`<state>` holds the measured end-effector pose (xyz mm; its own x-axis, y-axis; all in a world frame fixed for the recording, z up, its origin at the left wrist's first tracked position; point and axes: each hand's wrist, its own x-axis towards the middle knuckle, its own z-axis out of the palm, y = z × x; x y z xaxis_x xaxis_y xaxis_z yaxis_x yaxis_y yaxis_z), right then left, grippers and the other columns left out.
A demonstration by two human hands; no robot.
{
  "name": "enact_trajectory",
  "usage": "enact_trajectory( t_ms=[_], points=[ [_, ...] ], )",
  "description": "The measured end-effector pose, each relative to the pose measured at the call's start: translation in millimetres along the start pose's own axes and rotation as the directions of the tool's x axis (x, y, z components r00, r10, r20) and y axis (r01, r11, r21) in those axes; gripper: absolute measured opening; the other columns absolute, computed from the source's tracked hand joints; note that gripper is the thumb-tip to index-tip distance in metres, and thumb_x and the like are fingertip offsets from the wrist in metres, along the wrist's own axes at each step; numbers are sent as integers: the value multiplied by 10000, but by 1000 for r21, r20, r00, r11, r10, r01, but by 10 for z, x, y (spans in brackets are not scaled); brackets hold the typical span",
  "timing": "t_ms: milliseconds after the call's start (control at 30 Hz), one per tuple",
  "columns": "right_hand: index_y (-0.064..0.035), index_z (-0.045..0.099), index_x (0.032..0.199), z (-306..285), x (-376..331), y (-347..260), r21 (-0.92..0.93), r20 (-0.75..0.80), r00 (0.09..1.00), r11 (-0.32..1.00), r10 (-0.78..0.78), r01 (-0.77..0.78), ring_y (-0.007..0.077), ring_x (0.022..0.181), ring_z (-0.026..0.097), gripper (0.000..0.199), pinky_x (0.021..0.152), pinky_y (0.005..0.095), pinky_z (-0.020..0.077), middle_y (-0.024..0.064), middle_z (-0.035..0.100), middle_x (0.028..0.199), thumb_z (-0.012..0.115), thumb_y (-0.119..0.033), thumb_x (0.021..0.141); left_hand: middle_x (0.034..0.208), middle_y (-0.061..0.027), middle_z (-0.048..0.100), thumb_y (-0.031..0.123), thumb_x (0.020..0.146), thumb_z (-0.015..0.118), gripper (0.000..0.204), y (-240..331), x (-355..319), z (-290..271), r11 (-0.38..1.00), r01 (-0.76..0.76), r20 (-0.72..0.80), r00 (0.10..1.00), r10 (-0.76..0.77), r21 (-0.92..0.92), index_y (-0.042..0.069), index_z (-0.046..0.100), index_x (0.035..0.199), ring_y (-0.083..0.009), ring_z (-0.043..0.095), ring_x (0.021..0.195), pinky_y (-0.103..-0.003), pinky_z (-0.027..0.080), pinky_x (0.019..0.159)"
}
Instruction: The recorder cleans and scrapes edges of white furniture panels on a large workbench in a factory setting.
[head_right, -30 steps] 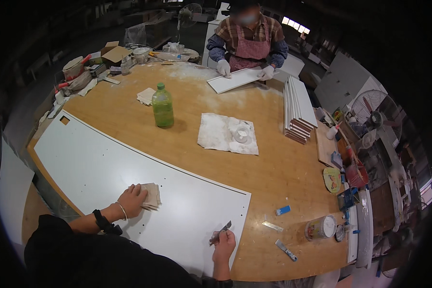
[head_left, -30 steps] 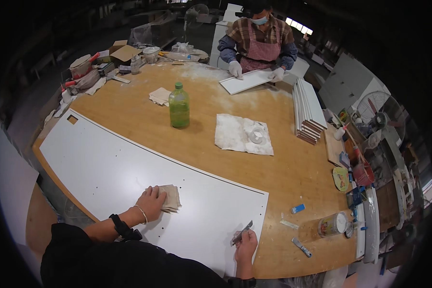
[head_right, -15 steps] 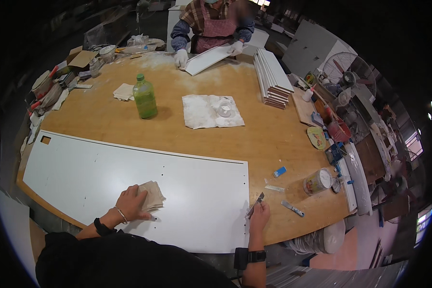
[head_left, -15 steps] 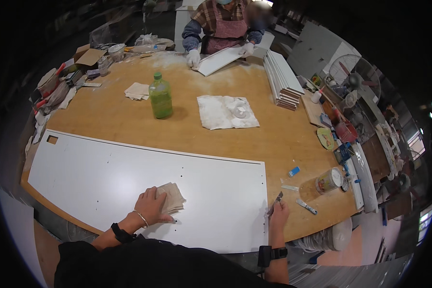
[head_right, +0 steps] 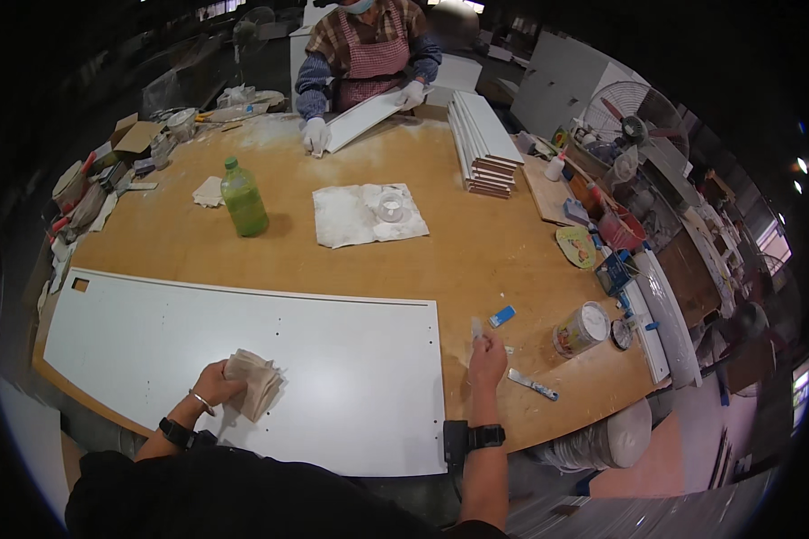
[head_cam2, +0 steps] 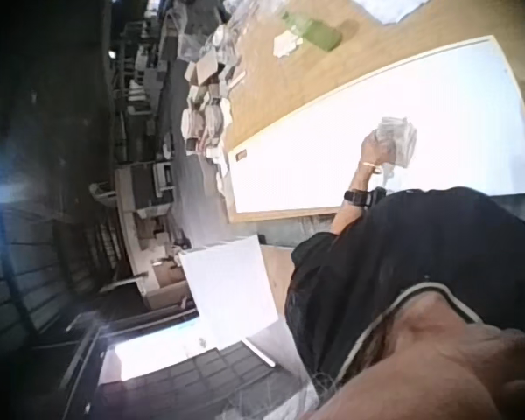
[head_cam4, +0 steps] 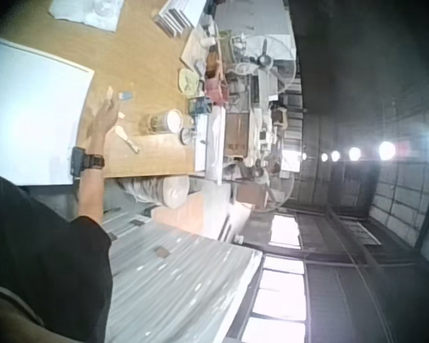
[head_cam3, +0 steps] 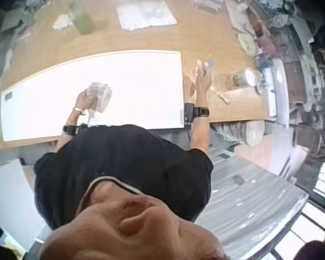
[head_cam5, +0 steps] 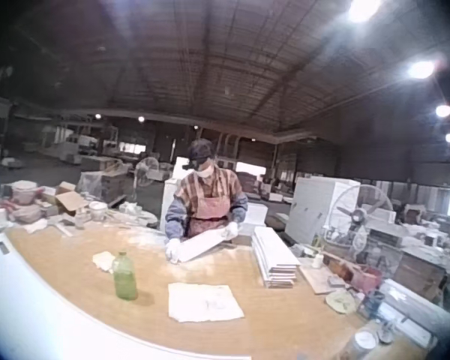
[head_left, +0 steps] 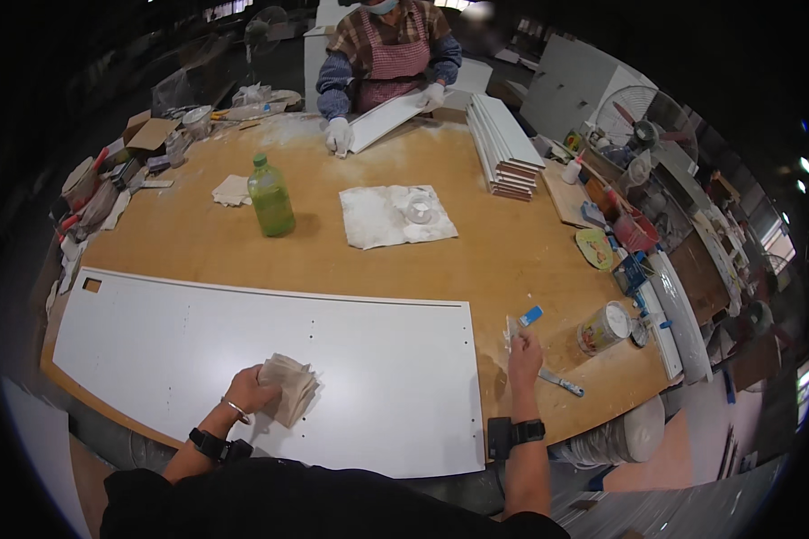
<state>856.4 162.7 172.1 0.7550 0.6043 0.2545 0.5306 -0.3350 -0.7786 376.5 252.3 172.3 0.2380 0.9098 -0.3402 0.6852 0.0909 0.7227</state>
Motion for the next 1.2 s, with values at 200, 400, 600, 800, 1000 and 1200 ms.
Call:
enact_trajectory(
  t_ms=[200,400,600,800,1000,1200],
  points=[
    [15,558,1034,73,-35,115,-285,34,963,921,-267,266,242,870,581,308,765,330,447,146,604,921,617,-105,757,988,-80,618,89,749,610,343,348,-188,26,958,-55,18,998,63,-283,-8,550,1072,-144,590,872,-291,481,796],
    [30,265,1347,773,-1099,-769,528,809,537,696,-239,-486,219,1130,459,678,949,318,376,179,431,1287,631,-198,823,1042,-75,607,153,781,623,441,421,-269,95,882,13,167,983,75,-471,-9,500,1172,-126,563,937,-278,448,856],
    [24,326,1304,1128,-1729,-1231,384,909,168,607,-382,-696,191,1117,467,651,943,316,382,116,468,1236,635,-293,826,1055,-64,605,186,804,649,423,654,-240,89,920,-6,266,957,120,-392,-12,523,1156,-118,561,942,-276,447,862],
    [19,367,1271,1349,-1965,-1499,190,973,57,641,-222,-744,196,1111,472,593,948,329,378,92,477,1222,661,-185,798,1052,-51,604,245,815,645,452,105,-211,-160,768,43,367,895,255,-639,-5,519,1170,-96,554,924,-258,456,826],
    [-20,232,1363,1574,-2083,-2329,462,786,491,885,-375,-64,260,1204,397,836,987,363,353,145,329,1356,713,-190,701,844,-155,645,218,750,639,415,-237,-35,-777,923,-383,481,816,321,34,47,549,1117,-250,629,773,-336,490,704],
    [3,497,1189,1809,-2264,-2871,151,943,267,972,-196,182,233,964,583,500,866,315,447,127,613,1034,657,-102,726,800,-180,625,236,726,654,432,-122,151,-1248,863,-501,502,763,408,60,69,537,1107,-323,610,768,-383,481,693]
  ],
)
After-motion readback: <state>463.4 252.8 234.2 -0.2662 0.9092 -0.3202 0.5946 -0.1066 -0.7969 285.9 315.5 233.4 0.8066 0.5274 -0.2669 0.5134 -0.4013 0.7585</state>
